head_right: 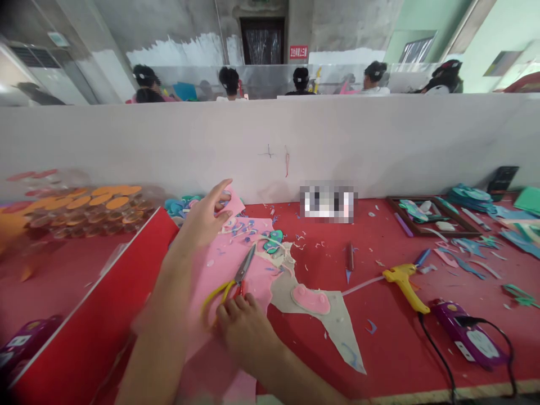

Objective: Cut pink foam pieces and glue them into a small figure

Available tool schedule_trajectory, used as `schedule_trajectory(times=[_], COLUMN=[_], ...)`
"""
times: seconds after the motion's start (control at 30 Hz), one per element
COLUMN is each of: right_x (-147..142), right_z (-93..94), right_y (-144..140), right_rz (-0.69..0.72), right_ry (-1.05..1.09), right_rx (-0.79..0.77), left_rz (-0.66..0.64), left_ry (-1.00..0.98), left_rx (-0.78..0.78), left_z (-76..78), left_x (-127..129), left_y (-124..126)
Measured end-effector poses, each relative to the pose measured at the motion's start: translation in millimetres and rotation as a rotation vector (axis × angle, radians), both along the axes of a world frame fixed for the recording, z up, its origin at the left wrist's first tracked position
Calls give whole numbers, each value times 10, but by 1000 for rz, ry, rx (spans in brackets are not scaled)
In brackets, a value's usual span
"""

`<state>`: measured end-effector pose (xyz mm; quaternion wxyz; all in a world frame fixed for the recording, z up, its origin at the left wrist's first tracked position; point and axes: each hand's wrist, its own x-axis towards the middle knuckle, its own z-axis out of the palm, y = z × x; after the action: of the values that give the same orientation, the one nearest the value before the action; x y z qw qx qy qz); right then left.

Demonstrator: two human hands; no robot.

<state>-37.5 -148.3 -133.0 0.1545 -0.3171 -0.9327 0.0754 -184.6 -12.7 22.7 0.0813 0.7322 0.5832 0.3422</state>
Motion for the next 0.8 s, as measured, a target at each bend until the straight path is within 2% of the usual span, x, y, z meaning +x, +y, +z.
schedule_trajectory(times=[0.2,0.43,0.57,0.67,0.8], right_x=[-32,-155,-100,39,208], right_z=[-33,-111,-23,115,155], right_y=[-44,-77,-57,-32,49], right_rz=[-339,-519,-541,-583,-597], right_ry=[-64,-59,-3,143,628], right_rx=[-35,-120,-266,-472,-782], left_rz=[-44,-82,-84,-63,-26], left_ry=[95,96,87,70,35], left_rx=[42,95,149,183,232], left_z=[41,108,164,216,288], left_x=[39,92,124,156,201], left_y=[-47,-90,-115,-166,-253])
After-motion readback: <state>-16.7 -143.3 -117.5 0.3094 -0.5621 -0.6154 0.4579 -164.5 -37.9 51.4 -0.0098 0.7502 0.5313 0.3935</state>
